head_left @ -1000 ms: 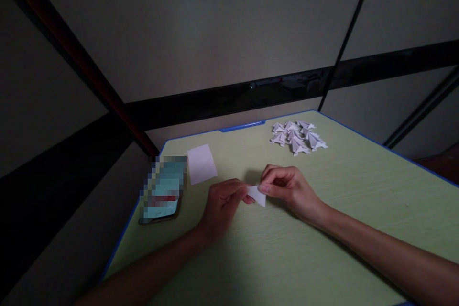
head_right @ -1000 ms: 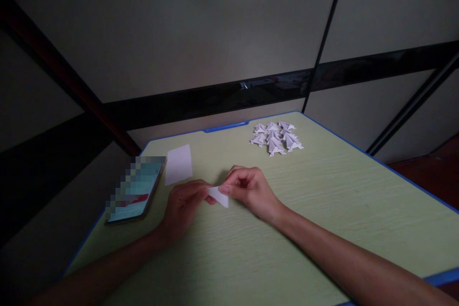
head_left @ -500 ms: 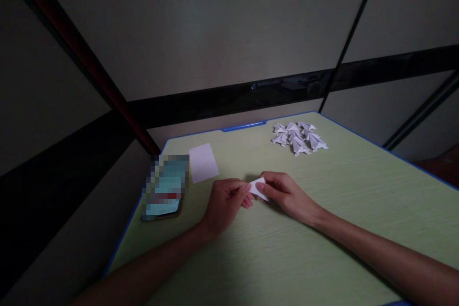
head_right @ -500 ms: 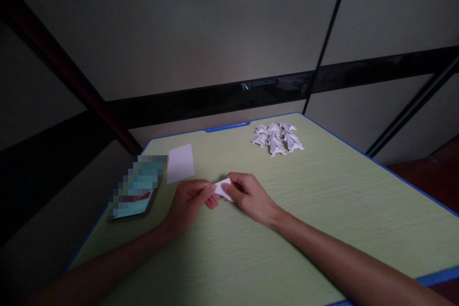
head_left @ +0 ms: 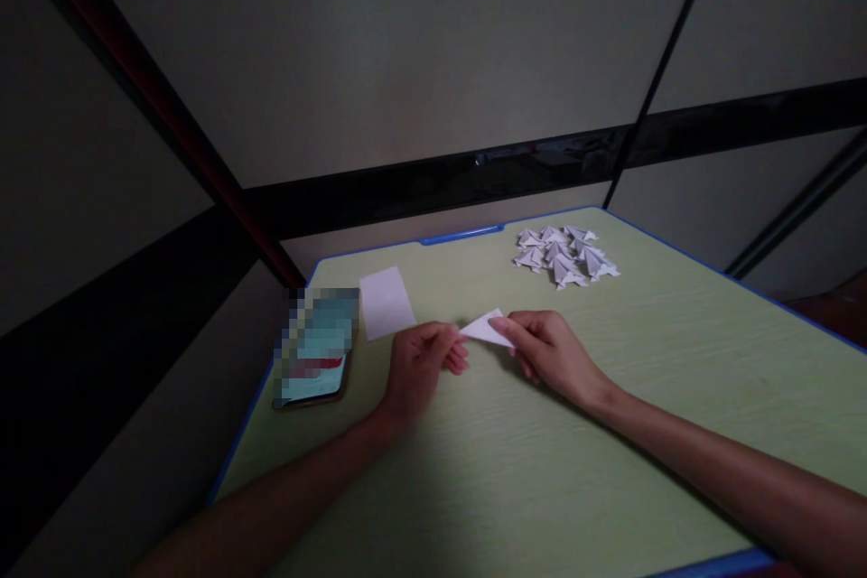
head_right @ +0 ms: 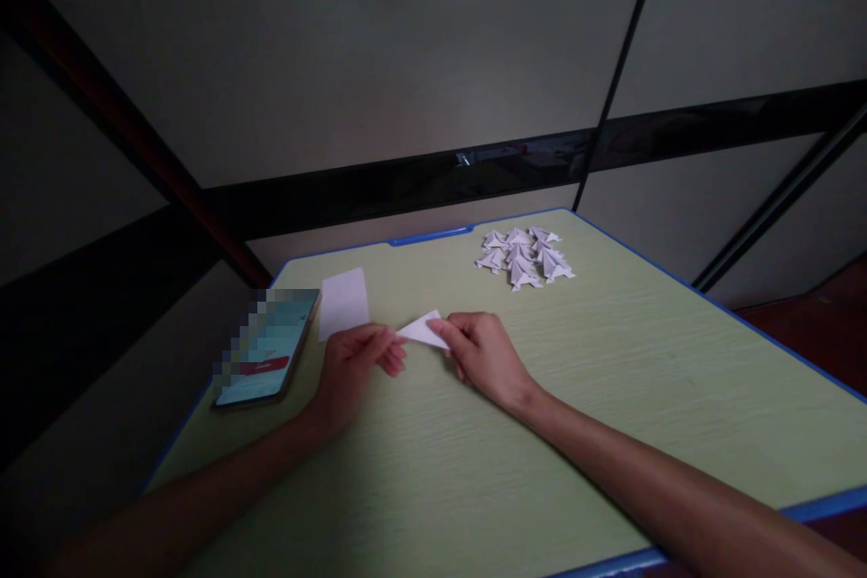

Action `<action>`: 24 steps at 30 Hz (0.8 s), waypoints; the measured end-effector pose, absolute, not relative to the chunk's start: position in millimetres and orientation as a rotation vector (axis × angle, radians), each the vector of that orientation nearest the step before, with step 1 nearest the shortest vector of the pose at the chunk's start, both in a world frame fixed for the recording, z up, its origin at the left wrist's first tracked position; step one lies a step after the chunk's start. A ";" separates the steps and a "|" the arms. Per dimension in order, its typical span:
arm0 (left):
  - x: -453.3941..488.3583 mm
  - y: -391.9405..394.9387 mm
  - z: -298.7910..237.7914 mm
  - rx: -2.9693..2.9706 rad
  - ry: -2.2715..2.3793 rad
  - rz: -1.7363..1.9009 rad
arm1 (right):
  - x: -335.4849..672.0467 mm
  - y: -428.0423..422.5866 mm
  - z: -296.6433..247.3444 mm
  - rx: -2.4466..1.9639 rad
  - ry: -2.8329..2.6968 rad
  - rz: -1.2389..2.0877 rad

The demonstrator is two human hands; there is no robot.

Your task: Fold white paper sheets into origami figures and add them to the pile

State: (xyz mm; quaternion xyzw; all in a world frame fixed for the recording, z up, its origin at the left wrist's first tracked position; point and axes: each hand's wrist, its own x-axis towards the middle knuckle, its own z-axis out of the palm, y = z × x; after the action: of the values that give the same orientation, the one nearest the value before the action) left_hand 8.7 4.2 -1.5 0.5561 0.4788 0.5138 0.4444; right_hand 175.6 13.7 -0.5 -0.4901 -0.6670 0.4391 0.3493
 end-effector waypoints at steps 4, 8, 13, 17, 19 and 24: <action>-0.2 14.7 -1.7 1.246 1.284 1.405 | 187.6 20.6 2.5 -1.260 -1.713 1.012; 5.7 10.8 -2.7 1.441 1.141 1.174 | 180.2 15.6 5.9 -1.080 -1.966 1.044; 14.4 1.2 -0.9 1.744 1.074 0.941 | 170.4 6.9 3.5 -0.943 -2.232 1.041; 12.4 -0.3 0.8 1.971 1.067 0.785 | 173.0 4.5 2.1 -0.888 -2.257 1.088; 11.1 -1.5 -0.3 1.975 1.007 0.770 | 173.6 2.9 3.4 -0.873 -2.236 1.145; 14.7 -7.0 -7.3 1.589 0.873 0.814 | 169.1 -2.8 8.0 -0.622 -2.007 1.514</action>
State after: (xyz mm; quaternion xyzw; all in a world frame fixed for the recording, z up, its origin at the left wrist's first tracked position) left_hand 14.7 -7.0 -7.3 0.6700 0.3680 0.3431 0.5458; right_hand 169.1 -2.8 8.0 -0.2312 -0.7457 0.5624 0.2724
